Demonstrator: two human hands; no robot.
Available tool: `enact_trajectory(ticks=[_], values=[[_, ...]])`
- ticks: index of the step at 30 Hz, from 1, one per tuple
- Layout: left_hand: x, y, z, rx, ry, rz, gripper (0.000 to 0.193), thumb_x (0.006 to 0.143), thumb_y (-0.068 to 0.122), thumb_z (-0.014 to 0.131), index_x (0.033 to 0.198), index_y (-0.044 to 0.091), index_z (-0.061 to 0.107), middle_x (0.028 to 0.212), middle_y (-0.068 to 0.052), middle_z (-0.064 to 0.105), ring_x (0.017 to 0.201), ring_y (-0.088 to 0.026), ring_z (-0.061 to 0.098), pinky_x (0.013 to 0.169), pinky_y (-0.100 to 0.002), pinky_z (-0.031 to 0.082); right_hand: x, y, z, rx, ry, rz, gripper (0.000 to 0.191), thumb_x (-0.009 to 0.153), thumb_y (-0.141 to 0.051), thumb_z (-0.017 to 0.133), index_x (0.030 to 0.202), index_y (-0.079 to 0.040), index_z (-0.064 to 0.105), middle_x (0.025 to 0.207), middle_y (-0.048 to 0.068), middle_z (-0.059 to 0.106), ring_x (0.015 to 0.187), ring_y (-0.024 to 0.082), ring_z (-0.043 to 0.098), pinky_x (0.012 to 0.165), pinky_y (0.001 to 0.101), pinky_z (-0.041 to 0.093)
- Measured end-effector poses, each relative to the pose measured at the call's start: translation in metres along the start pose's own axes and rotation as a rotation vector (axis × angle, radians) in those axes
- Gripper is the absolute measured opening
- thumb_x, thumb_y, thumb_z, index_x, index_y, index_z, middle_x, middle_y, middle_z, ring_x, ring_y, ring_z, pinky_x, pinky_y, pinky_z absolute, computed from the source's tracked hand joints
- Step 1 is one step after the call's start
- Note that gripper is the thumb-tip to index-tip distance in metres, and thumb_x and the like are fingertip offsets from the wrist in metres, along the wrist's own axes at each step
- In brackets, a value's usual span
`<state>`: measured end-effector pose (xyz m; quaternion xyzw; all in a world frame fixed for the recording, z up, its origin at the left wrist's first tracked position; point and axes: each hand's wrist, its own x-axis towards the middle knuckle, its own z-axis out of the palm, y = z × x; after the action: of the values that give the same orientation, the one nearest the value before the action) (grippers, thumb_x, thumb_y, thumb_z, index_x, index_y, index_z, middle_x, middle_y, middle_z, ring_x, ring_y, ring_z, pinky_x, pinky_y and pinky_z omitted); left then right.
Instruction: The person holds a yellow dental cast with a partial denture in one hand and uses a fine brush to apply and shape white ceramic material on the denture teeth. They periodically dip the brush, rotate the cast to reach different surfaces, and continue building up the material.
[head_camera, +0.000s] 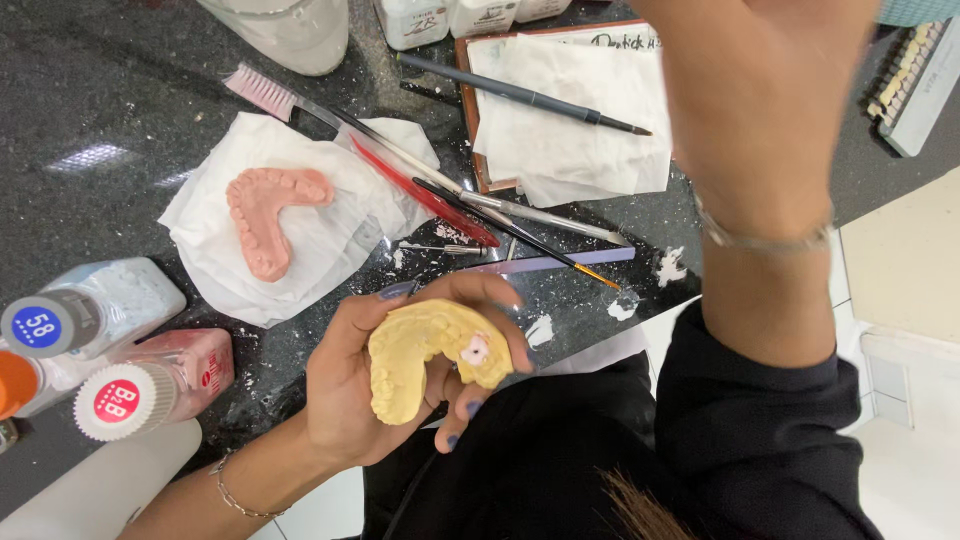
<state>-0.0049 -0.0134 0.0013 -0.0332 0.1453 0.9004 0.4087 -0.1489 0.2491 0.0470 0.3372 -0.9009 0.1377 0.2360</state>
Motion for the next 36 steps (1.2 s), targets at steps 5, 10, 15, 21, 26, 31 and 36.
enact_trajectory(ticks=[5, 10, 15, 21, 26, 31, 36], values=[[0.002, 0.003, -0.001, 0.053, 0.134, 0.223, 0.074, 0.102, 0.044, 0.034, 0.160, 0.000, 0.029, 0.124, -0.029, 0.059, 0.087, -0.023, 0.057, 0.051, -0.032, 0.054, -0.063, -0.033, -0.025, 0.910, 0.102, 0.608, 0.009, 0.099, 0.004, 0.066, 0.106, 0.002, 0.061, 0.100, 0.012, 0.070, 0.093, 0.015, 0.071, 0.083, 0.0248, 0.060], [0.004, 0.004, -0.003, 0.034, 0.194, 0.230, 0.070, 0.104, 0.045, 0.034, 0.160, 0.002, 0.031, 0.123, -0.027, 0.060, 0.085, -0.023, 0.056, 0.051, -0.031, 0.051, -0.100, -0.039, -0.026, 0.664, 0.332, 0.577, 0.011, 0.096, 0.002, 0.067, 0.102, 0.001, 0.058, 0.097, 0.018, 0.071, 0.088, 0.017, 0.073, 0.072, 0.0242, 0.063], [0.004, 0.004, -0.004, 0.049, 0.216, 0.215, 0.069, 0.104, 0.045, 0.036, 0.159, 0.003, 0.033, 0.123, -0.025, 0.060, 0.080, -0.021, 0.053, 0.049, -0.029, 0.047, -0.119, -0.018, -0.024, 0.667, 0.411, 0.615, 0.012, 0.108, 0.005, 0.068, 0.114, 0.002, 0.058, 0.114, 0.016, 0.070, 0.103, 0.016, 0.074, 0.091, 0.0253, 0.063], [0.002, 0.004, -0.009, 0.035, 0.207, 0.258, 0.068, 0.105, 0.046, 0.037, 0.159, 0.003, 0.034, 0.126, -0.027, 0.060, 0.080, -0.022, 0.054, 0.056, -0.031, 0.047, -0.116, -0.015, -0.019, 0.488, 0.109, 0.570, 0.011, 0.103, 0.011, 0.065, 0.112, 0.006, 0.068, 0.115, 0.018, 0.071, 0.093, 0.015, 0.070, 0.076, 0.0207, 0.055], [0.001, 0.007, -0.012, 0.103, 0.209, 0.290, 0.071, 0.104, 0.048, 0.038, 0.159, 0.003, 0.035, 0.125, -0.029, 0.061, 0.079, -0.022, 0.055, 0.055, -0.033, 0.048, -0.108, -0.021, -0.034, 0.401, 0.016, 0.580, 0.013, 0.100, 0.004, 0.070, 0.112, 0.003, 0.072, 0.109, 0.015, 0.072, 0.076, 0.011, 0.057, 0.064, 0.0211, 0.041], [0.003, 0.007, -0.012, 0.093, 0.224, 0.321, 0.070, 0.104, 0.046, 0.038, 0.158, 0.002, 0.035, 0.124, -0.029, 0.062, 0.078, -0.022, 0.055, 0.057, -0.033, 0.048, -0.102, -0.022, -0.047, 0.252, -0.133, 0.299, 0.018, 0.101, 0.007, 0.067, 0.119, 0.007, 0.070, 0.110, 0.016, 0.071, 0.099, 0.020, 0.069, 0.082, 0.0288, 0.053], [0.003, 0.007, -0.013, 0.091, 0.212, 0.331, 0.068, 0.105, 0.046, 0.037, 0.158, 0.002, 0.036, 0.124, -0.029, 0.062, 0.078, -0.023, 0.055, 0.058, -0.033, 0.047, -0.102, -0.013, -0.052, 0.131, -0.178, 0.243, 0.025, 0.094, 0.012, 0.070, 0.116, 0.003, 0.076, 0.109, 0.015, 0.070, 0.089, 0.021, 0.068, 0.074, 0.0298, 0.053]])
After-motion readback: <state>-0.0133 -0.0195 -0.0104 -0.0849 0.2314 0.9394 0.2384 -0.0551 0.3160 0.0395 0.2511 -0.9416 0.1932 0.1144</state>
